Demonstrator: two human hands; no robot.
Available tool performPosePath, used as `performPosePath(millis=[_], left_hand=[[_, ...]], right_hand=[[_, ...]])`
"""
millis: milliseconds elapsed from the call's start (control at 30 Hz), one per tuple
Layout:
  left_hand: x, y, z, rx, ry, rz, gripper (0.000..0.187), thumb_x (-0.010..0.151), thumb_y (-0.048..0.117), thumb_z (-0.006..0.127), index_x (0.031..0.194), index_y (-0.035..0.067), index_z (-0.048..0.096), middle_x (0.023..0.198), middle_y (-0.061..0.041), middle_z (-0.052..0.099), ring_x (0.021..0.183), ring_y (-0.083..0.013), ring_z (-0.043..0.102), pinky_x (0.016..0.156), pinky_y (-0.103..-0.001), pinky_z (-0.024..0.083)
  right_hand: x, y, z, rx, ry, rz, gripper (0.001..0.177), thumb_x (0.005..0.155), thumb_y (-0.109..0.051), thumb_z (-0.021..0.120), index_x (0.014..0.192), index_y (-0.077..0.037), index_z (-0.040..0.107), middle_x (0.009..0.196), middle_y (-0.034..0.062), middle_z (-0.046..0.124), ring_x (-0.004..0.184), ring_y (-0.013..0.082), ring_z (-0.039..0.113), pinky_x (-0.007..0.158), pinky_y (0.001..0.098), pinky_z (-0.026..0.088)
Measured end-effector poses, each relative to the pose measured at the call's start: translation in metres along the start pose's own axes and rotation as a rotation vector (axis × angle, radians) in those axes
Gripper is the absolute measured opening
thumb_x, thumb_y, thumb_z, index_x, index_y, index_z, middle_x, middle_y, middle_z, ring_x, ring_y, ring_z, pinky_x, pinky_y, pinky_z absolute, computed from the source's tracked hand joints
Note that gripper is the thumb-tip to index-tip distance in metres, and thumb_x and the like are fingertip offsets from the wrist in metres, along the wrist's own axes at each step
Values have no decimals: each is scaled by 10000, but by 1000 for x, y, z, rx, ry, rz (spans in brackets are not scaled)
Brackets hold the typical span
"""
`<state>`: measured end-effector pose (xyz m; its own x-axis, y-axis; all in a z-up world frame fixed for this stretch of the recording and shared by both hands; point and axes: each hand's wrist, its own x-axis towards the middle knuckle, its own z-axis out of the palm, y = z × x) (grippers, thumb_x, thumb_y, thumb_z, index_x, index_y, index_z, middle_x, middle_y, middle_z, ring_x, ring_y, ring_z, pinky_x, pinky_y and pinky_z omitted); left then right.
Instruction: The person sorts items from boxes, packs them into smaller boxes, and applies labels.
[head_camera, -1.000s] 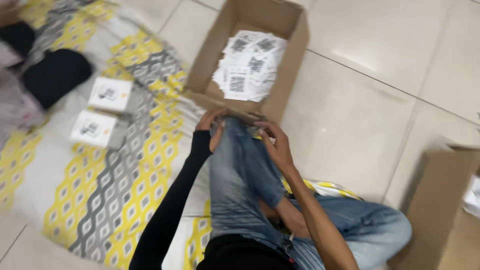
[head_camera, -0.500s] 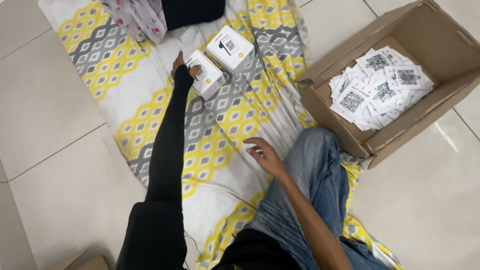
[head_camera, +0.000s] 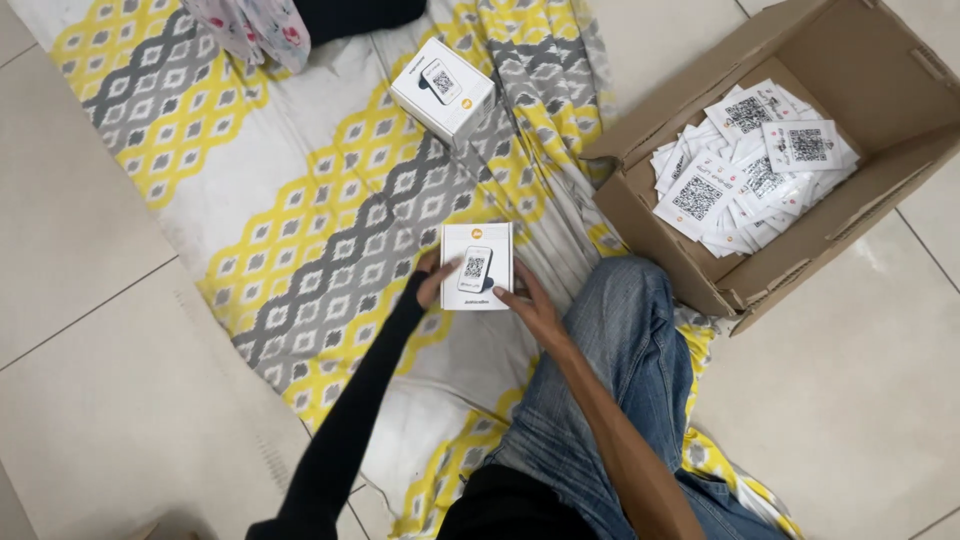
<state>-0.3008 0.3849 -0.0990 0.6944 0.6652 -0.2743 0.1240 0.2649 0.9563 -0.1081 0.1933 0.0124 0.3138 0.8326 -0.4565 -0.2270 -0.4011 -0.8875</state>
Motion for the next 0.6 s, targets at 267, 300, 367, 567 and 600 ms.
performPosePath(millis=[267, 300, 367, 567, 600], left_hand=[[-98, 145, 152, -314, -189, 134, 769, 918, 128, 694, 1582, 6, 327, 1477, -147, 540, 1373, -251, 523, 1120, -382, 426], [-103, 162, 174, -302, -287, 146, 822, 900, 118, 714, 1601, 16, 299, 1503, -154, 515, 1402, -264, 498, 1125, -395, 422], [-102, 154, 232, -160, -413, 182, 894, 862, 135, 765, 1604, 29, 277, 1553, -160, 434, 1448, -272, 425, 1138, -419, 413], [-101, 45, 402, -63, -751, -71, 992, 865, 327, 827, 1647, 107, 258, 1555, -193, 473, 1438, -331, 469, 1126, -480, 448], [-97, 2, 429, 5, -721, -43, 935, 905, 351, 832, 1648, 82, 331, 1607, -184, 448, 1480, -336, 447, 1143, -498, 442]], right_hand=[[-152, -75, -66, -98, 297, -371, 743, 909, -310, 746, 1539, -102, 411, 1499, 164, 534, 1387, 304, 521, 1108, 440, 439], [-173, -69, -81, -20, 371, -485, 735, 921, -275, 743, 1531, -83, 380, 1562, 174, 448, 1412, 313, 493, 1129, 446, 440], [-215, -41, -112, 42, 514, -481, 734, 927, -283, 709, 1541, -81, 361, 1555, 172, 451, 1405, 308, 499, 1124, 444, 448], [-307, 41, -179, 515, 999, -221, 731, 936, -392, 591, 1568, -123, 338, 1409, 157, 558, 1266, 278, 584, 959, 434, 528], [-319, 59, -192, 635, 1025, -178, 720, 943, -415, 581, 1562, -130, 348, 1390, 158, 565, 1242, 278, 588, 912, 444, 547]])
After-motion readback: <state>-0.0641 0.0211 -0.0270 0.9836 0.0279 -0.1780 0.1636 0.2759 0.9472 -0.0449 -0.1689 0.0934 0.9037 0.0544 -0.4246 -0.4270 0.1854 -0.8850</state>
